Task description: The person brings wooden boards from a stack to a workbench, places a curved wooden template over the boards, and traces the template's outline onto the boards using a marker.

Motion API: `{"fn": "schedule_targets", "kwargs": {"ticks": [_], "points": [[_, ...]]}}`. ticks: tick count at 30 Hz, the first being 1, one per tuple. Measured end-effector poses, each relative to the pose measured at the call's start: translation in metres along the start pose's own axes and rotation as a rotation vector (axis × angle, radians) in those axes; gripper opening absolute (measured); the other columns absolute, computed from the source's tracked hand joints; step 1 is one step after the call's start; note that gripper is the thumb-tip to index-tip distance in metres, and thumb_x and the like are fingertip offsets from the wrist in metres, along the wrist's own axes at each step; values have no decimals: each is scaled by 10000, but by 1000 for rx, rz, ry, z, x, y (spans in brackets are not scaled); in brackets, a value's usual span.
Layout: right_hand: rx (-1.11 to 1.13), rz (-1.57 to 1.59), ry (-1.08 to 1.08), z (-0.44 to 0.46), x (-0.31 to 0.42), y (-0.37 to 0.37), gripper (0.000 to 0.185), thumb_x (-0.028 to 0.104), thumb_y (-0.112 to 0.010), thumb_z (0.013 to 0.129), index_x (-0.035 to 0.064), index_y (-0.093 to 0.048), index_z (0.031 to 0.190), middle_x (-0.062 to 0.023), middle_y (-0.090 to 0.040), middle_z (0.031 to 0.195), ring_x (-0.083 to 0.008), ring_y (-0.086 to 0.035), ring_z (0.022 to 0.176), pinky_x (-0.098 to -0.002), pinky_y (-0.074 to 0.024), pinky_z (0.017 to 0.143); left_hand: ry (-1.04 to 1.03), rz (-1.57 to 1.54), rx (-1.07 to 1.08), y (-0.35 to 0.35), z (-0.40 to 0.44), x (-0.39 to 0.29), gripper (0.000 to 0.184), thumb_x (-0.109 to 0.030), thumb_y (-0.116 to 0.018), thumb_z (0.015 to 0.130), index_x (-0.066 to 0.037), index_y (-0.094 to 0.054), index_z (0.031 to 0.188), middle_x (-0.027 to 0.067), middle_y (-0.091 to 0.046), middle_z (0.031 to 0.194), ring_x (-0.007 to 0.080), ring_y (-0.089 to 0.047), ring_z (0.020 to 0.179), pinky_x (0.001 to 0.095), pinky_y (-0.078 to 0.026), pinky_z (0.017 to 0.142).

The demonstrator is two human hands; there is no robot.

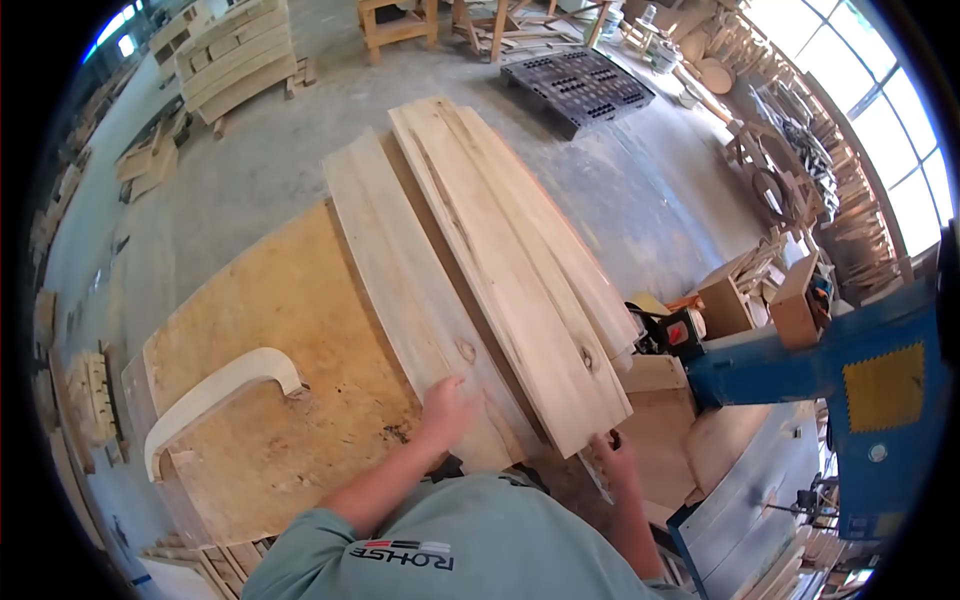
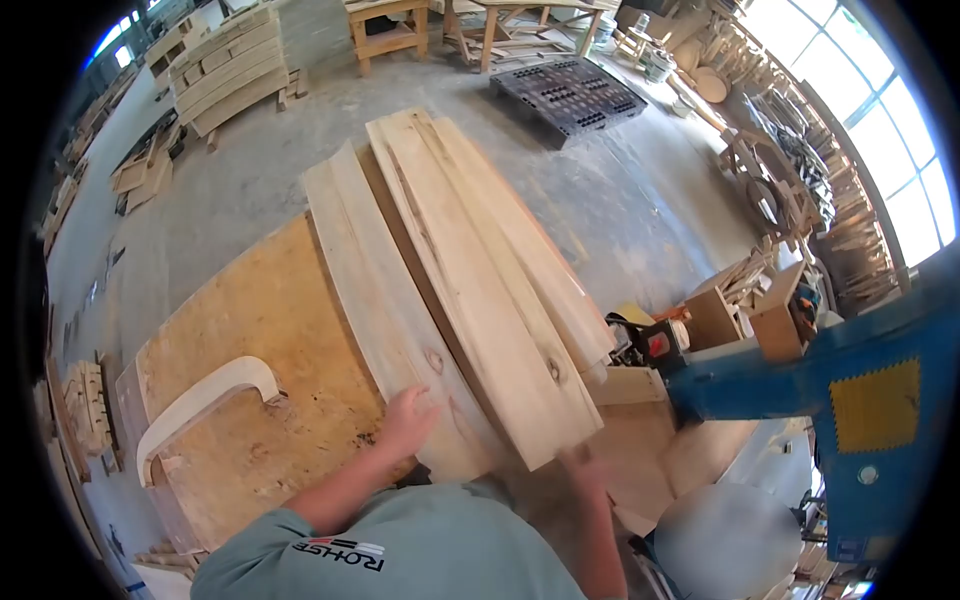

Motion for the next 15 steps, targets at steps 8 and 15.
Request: {"fn": "schedule_targets", "kwargs": {"ticks": [8,15], "points": [[-20,-101,206,-2,59,-11,346,213,-806,769,-29,-671,976,-58,-677,802,-122,-622,724,-312,-511,632,16,151,215,-18,-50,27,482,-313,-714,785,-14,-646,1158,220,-633,1187,400,-561,1137,453,-439,1002],[-12,-122,268,-20,136,-9,454,288,-807,772,-67,-663,1015,-115,-704,867,-199,-659,774,-362,-530,700,-88,226,152,-18,-71,16,462,-321,-717,776,-32,-660,1132,195,-649,1161,383,-565,1121,449,-427,998]]}}
Point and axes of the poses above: each hand's wrist, its own z-axis towards the middle knuckle, its own y-axis out of the back of the hand, x = y × z, the point moved 5 cm from there along z, towards the middle knuckle
